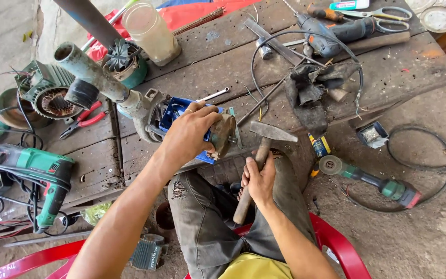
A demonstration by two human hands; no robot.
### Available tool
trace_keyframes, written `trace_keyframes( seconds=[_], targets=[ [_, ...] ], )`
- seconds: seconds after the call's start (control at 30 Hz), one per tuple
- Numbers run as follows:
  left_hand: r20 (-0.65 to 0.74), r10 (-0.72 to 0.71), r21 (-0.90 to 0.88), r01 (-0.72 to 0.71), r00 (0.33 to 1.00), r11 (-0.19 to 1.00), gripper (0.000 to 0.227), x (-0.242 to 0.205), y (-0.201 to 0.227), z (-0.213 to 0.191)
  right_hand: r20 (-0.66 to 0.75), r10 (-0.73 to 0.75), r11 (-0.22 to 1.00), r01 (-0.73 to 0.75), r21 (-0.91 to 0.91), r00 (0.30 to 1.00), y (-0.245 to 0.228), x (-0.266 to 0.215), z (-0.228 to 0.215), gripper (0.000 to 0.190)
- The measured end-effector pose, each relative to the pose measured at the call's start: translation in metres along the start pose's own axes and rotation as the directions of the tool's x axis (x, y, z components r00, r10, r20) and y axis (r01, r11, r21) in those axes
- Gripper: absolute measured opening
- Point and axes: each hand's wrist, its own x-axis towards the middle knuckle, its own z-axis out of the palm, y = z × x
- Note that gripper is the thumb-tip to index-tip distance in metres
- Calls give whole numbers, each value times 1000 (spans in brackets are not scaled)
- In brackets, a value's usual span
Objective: Disassembling a blue electric motor housing using a screwdriver and a hammer on a wooden workbench.
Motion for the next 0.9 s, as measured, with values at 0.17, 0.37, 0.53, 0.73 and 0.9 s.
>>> trace_keyframes(
  seconds=[0.17,0.37,0.53,0.73,0.9],
  targets=[
    [7,4,-23,-4,1000,1000,82,-1,-2,3,88,1,991,10,-134,996,-7,14,-11,23],
    [10,-16,-44,16,1000,999,84,-1,2,-4,131,-83,949,118,-292,988,-44,58,-12,19],
    [-2,-21,-47,21,1000,999,82,-3,4,-6,519,-136,555,499,-666,844,-102,104,-23,23],
    [-9,-44,-46,43,999,998,78,-5,2,-1,617,75,270,580,-769,783,-168,105,1,35],
    [-14,-7,-22,6,1000,1000,80,-5,3,-1,595,85,264,558,-787,799,-165,99,-1,31]
  ],
)
